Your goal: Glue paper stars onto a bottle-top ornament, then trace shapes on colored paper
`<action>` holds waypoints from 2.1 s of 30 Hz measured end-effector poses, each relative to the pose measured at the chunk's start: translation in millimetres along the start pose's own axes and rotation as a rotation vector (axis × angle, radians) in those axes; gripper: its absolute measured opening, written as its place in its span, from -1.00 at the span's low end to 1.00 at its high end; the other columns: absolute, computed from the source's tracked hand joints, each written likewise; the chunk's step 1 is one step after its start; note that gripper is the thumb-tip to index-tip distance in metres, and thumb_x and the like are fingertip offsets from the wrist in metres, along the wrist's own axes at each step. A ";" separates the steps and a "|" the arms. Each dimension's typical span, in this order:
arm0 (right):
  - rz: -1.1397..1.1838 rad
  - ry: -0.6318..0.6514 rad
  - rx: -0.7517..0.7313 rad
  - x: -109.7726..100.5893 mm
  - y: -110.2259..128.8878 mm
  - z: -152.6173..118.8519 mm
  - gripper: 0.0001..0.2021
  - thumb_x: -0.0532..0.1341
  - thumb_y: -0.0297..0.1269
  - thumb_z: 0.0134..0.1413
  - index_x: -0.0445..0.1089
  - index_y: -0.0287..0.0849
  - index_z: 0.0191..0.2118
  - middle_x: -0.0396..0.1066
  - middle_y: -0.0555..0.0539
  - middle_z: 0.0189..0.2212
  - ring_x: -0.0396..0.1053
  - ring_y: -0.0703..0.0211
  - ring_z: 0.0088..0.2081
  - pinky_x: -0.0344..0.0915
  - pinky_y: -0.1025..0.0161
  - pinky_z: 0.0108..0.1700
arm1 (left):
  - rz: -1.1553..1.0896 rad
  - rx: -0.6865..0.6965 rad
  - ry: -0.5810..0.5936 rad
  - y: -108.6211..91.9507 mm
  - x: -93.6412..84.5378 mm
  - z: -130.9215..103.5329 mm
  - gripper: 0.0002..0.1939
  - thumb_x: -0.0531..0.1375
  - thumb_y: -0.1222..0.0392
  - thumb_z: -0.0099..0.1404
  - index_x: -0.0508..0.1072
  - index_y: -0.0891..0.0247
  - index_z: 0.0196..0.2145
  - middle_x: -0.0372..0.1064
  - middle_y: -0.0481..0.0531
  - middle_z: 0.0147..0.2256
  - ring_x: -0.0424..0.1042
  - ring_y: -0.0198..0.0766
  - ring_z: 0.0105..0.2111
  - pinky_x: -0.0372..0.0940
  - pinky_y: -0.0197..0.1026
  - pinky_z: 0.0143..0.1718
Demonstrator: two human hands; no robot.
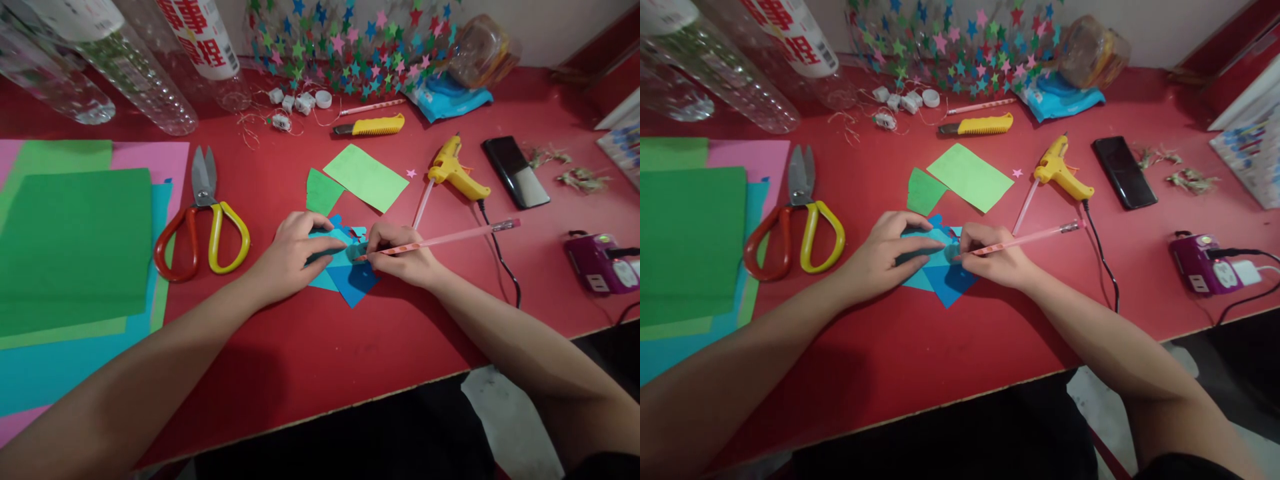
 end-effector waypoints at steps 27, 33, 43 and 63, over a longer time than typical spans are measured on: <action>-0.044 -0.155 -0.027 5.7 -2.1 1.5 -0.89 0.11 -0.47 -0.19 0.16 -0.15 -0.56 0.15 0.12 -0.65 0.06 0.38 -0.58 0.00 0.37 -0.54 | 0.016 -0.007 0.018 -0.4 -0.4 0.3 -0.75 0.09 0.19 0.36 0.52 0.11 -0.09 0.24 0.11 -0.03 0.20 -0.06 0.03 0.15 0.07 0.07; -0.084 -0.125 -0.067 4.2 -2.1 0.9 -0.87 0.09 -0.49 -0.22 0.13 -0.15 -0.59 0.15 0.11 -0.64 0.04 0.39 -0.59 -0.03 0.35 -0.54 | 0.022 0.003 0.011 -0.7 0.0 0.0 -0.75 0.10 0.20 0.36 0.53 0.13 -0.09 0.24 0.11 -0.04 0.20 -0.07 0.03 0.15 0.04 0.07; -0.099 -0.113 -0.080 2.8 -2.2 0.1 -0.89 0.08 -0.46 -0.24 0.12 -0.15 -0.60 0.15 0.10 -0.65 0.06 0.38 -0.59 -0.02 0.38 -0.56 | 0.015 0.009 0.004 -1.5 -0.1 -0.3 -0.75 0.12 0.23 0.35 0.54 0.16 -0.09 0.24 0.13 -0.04 0.20 -0.05 0.02 0.15 0.05 0.06; -0.128 -0.098 -0.179 10.6 -4.1 -0.8 -0.87 0.19 -0.43 -0.04 0.21 -0.17 -0.50 0.20 0.12 -0.59 0.06 0.42 -0.58 0.00 0.40 -0.54 | 0.029 0.015 -0.007 0.2 1.1 -0.6 -0.74 0.11 0.21 0.35 0.53 0.14 -0.07 0.24 0.12 -0.05 0.21 -0.06 0.01 0.17 0.04 0.04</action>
Point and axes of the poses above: each hand's wrist, its own z-axis towards the middle knuckle, its own x-axis out of the palm, y = z × x, the point moved 1 cm from there along z, towards the middle knuckle
